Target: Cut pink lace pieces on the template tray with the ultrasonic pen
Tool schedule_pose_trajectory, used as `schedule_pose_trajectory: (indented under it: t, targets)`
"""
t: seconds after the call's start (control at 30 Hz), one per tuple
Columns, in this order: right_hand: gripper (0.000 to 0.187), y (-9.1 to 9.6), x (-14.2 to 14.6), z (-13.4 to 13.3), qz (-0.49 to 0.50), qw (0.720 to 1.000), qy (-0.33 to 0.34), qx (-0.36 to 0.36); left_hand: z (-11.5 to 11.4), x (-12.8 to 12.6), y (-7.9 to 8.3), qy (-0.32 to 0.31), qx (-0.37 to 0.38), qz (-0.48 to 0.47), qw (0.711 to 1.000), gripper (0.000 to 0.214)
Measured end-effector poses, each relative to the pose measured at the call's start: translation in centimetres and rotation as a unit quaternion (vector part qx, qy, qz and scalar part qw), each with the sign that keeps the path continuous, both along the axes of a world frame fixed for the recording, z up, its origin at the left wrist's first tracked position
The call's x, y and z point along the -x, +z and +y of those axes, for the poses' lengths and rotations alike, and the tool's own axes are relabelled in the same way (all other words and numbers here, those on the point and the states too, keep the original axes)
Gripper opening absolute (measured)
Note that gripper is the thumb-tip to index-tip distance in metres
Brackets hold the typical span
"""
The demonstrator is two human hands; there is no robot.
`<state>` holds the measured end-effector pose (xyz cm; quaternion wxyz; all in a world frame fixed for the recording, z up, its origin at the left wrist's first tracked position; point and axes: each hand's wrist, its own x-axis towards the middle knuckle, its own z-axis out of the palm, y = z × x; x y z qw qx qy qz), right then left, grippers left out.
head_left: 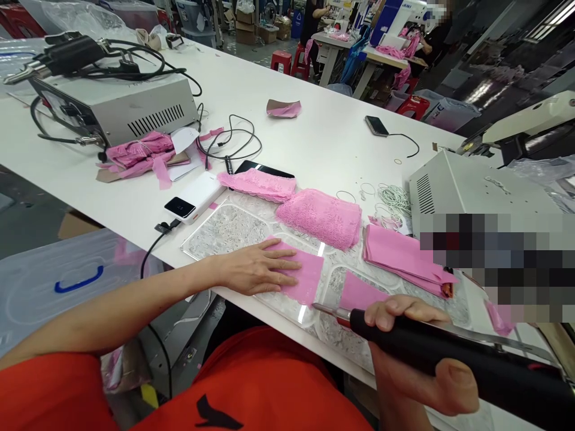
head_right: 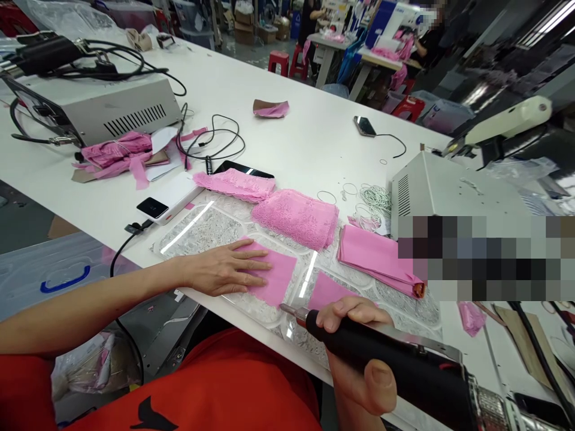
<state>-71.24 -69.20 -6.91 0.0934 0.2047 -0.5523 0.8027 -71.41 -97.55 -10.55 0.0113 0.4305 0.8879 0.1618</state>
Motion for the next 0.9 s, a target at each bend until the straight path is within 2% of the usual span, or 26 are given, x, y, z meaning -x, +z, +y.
schedule_pose_trajectory:
  t: [0.37,0.6,0.8,0.9]
  targets:
    - [0.028,0.1,0.0,-0.3,0.005,1.000,0.006,0.000,0.0,0.0,-0.2,0.000,-0.057,0.011,0.998,0.038]
    - [0.026,0.1,0.2,-0.1,0.011,1.000,0.003,-0.013,0.1,0.0,0.4,0.000,-0.034,-0.002,0.999,0.037]
    - [0.032,0.1,0.5,-0.2,0.005,1.000,-0.010,-0.001,-2.1,-0.4,1.6,0.053,-0.049,-0.003,0.997,0.034]
    - [0.034,-0.7,0.4,-0.1,-0.025,1.000,-0.002,0.010,-3.7,-0.9,1.8,0.086,-0.034,-0.006,0.996,0.033]
